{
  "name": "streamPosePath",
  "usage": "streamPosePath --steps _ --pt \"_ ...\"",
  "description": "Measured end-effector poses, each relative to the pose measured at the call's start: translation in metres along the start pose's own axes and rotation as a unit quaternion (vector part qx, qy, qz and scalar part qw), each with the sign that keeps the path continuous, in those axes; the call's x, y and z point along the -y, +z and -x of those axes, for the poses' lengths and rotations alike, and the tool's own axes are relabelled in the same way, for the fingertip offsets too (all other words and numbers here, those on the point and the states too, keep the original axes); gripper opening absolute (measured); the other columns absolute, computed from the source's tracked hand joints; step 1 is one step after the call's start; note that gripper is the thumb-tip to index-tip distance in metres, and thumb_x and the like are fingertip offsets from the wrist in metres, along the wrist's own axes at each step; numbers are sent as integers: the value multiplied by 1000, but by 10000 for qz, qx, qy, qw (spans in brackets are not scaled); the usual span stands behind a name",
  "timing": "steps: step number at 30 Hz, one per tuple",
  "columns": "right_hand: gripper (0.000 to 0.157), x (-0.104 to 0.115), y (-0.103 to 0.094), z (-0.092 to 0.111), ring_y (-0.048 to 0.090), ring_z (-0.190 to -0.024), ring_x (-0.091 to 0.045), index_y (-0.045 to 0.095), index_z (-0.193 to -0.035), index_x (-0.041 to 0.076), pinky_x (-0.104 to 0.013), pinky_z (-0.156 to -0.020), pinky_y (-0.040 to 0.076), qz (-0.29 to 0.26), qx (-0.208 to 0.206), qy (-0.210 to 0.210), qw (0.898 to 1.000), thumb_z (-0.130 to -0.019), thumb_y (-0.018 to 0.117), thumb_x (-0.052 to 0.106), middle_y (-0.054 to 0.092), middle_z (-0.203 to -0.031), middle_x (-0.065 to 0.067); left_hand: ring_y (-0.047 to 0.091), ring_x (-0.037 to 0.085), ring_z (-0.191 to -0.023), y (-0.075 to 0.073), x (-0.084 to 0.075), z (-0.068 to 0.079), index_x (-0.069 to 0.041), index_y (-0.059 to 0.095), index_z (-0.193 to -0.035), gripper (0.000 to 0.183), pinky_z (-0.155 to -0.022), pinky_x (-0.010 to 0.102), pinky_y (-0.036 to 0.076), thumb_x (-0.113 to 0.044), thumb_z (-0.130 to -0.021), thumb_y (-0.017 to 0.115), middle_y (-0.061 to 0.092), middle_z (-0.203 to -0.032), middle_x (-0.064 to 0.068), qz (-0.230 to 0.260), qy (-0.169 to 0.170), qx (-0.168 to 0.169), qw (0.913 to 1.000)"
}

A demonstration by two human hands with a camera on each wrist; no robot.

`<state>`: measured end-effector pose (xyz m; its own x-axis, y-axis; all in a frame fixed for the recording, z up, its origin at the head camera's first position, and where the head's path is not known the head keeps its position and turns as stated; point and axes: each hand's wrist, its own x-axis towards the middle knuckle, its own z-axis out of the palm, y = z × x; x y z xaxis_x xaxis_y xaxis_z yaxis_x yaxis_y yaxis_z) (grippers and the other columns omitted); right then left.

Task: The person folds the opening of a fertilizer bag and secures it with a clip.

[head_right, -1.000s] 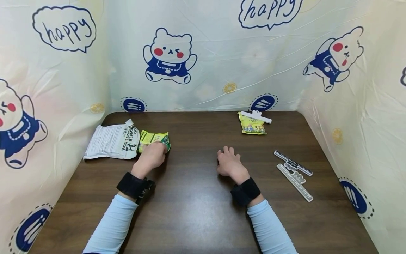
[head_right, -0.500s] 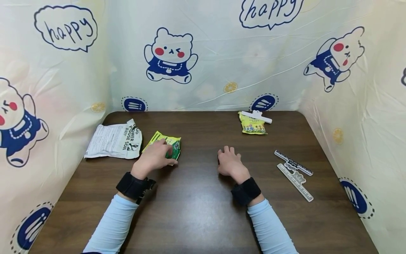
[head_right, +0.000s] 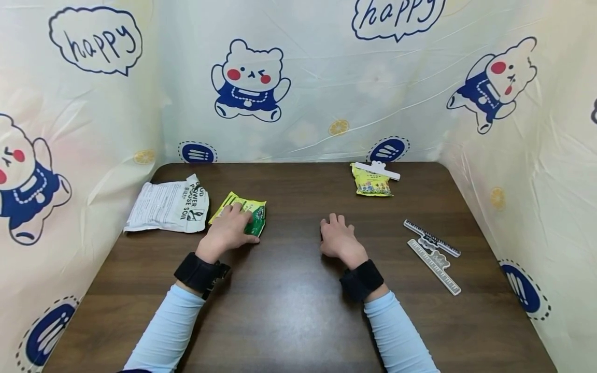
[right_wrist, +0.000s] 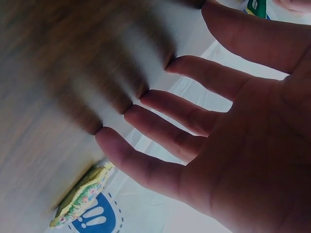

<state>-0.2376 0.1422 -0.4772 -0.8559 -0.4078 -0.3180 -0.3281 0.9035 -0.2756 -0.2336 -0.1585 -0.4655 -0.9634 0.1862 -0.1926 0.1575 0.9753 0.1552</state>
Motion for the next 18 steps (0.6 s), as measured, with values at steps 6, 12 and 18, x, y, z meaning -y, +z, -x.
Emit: streamPosePath --steps 6,12,18 --pt "52 0 0 -1 32 -142 -50 49 -152 0 -69 -105 37 -6 29 37 10000 -106 65 17 36 -155 -31 43 47 -127 4 -1 -2 -9 66 -137 69 -92 65 50 -48 -85 89 49 -140 23 -207 188 -67 9996" --pt "51 0 0 -1 32 -142 -49 49 -151 0 -69 -105 37 -12 40 74 10000 -106 66 17 36 -154 -30 45 44 -126 6 1 -5 -13 72 -130 59 -95 62 49 -45 -83 90 51 -143 19 -158 491 -236 9984" --pt "50 1 0 -1 32 -142 -49 50 -150 0 -69 -105 37 -9 16 66 10000 -106 66 17 37 -154 -30 45 41 -132 10 -1 -8 -14 79 -120 46 -101 61 47 -38 -83 91 56 -138 13 -20 899 -372 9953"
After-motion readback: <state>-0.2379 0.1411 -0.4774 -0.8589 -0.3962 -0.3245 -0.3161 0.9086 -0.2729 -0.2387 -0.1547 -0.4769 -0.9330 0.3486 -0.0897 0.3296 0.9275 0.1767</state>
